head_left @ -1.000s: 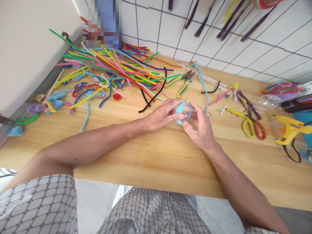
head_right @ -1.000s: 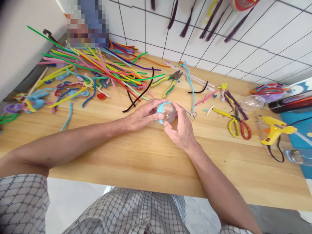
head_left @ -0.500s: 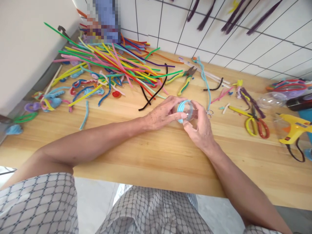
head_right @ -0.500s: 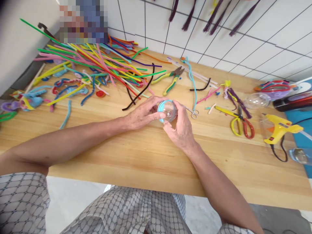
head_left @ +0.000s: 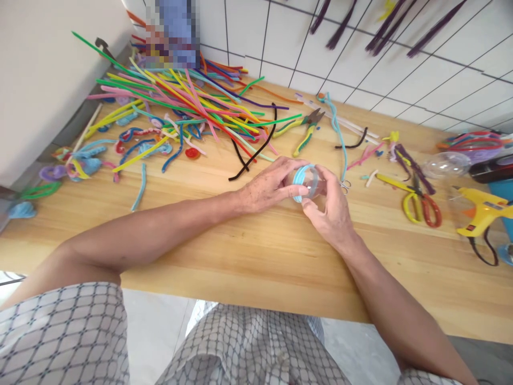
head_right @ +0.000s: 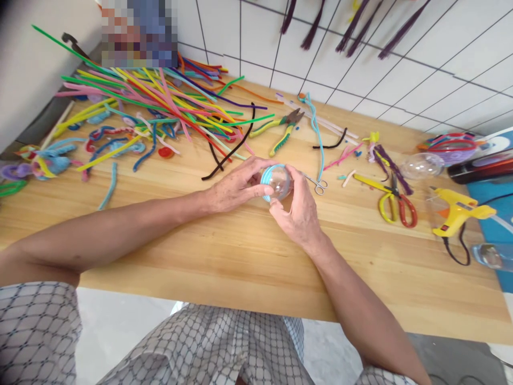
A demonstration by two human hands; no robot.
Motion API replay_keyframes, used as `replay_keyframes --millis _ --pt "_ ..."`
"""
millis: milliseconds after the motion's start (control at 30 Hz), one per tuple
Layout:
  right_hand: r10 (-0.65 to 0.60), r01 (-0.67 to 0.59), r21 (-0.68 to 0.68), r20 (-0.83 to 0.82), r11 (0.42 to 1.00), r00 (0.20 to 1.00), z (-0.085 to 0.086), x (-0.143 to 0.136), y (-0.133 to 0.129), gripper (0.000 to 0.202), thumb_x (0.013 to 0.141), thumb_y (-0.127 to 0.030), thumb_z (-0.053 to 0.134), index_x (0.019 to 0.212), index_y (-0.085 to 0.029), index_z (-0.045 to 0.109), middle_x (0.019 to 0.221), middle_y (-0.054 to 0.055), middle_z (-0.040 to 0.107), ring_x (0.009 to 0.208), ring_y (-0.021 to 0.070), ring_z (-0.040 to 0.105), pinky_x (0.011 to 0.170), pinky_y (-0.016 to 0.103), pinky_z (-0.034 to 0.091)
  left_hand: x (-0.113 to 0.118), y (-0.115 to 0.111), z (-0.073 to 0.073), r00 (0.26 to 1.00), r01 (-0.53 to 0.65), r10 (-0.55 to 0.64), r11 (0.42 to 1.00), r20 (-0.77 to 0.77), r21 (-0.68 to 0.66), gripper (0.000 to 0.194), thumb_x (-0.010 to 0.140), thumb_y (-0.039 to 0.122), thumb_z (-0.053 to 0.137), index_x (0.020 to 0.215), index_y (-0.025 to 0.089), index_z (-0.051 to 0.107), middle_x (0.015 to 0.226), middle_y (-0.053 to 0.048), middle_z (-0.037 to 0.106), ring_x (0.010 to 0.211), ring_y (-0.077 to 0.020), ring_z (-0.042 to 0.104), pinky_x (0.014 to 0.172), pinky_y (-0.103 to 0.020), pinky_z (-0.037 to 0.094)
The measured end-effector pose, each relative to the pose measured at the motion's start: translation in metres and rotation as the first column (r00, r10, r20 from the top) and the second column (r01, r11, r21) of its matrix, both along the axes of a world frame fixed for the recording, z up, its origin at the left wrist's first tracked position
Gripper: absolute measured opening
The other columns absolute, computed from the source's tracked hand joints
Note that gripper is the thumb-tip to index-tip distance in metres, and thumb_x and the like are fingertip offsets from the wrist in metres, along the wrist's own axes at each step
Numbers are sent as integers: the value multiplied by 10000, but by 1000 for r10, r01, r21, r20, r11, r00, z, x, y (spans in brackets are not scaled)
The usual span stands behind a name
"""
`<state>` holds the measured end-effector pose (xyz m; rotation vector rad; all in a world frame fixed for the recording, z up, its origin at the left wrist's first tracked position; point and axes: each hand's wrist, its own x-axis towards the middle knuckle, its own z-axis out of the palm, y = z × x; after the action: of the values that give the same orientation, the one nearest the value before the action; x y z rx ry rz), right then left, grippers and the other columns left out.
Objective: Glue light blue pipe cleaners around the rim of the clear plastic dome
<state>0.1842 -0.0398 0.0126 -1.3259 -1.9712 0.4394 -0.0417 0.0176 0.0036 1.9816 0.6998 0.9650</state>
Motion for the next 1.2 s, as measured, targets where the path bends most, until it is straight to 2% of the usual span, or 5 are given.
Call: replay_keyframes --millis 433,667,767,933,1200 --pt "-25 20 65 72 998 997 0 -1 -1 846 820 -241 696 1628 -292 454 1540 172 675 1396 416 684 1152 682 599 1 2 -3 1000 20 -20 1000 9 23 789 1038 777 609 1576 200 610 1544 -194 656 1400 -323 627 1208 -482 520" --pt "-22 17 50 99 999 995 0 2 -2 883 810 -235 701 1651 -293 437 1593 170 651 1455 435 651 1204 718 559 0 3 -4 1000 21 -21 1000 2 0 786 1036 783 610 1594 230 604 1534 -178 662 1333 -308 653 1182 -473 533" --pt "-19 16 36 91 999 996 1 3 -2 862 833 -264 712 1654 -284 450 1608 171 644 1453 437 652 1201 706 565 0 3 -4 1000 21 -21 1000 -2 2 783 1048 780 590 1600 225 598 1509 -175 676 1317 -301 663 1179 -469 536" --pt "-28 23 57 101 998 994 2 2 -3 802 890 -321 710 1648 -258 453 1553 173 681 1399 410 684 1165 663 595 -1 2 -4 999 32 -33 999 8 16 811 1023 771 645 1606 209 594 1586 -203 635 1444 -340 616 1237 -503 505" --pt "-22 17 42 118 999 993 0 4 -2 889 818 -247 702 1667 -270 439 1590 169 660 1412 419 673 1178 674 579 -1 4 -5 999 40 -40 999 -6 -6 878 997 836 616 1612 210 584 1615 -199 624 1420 -336 634 1229 -481 513"
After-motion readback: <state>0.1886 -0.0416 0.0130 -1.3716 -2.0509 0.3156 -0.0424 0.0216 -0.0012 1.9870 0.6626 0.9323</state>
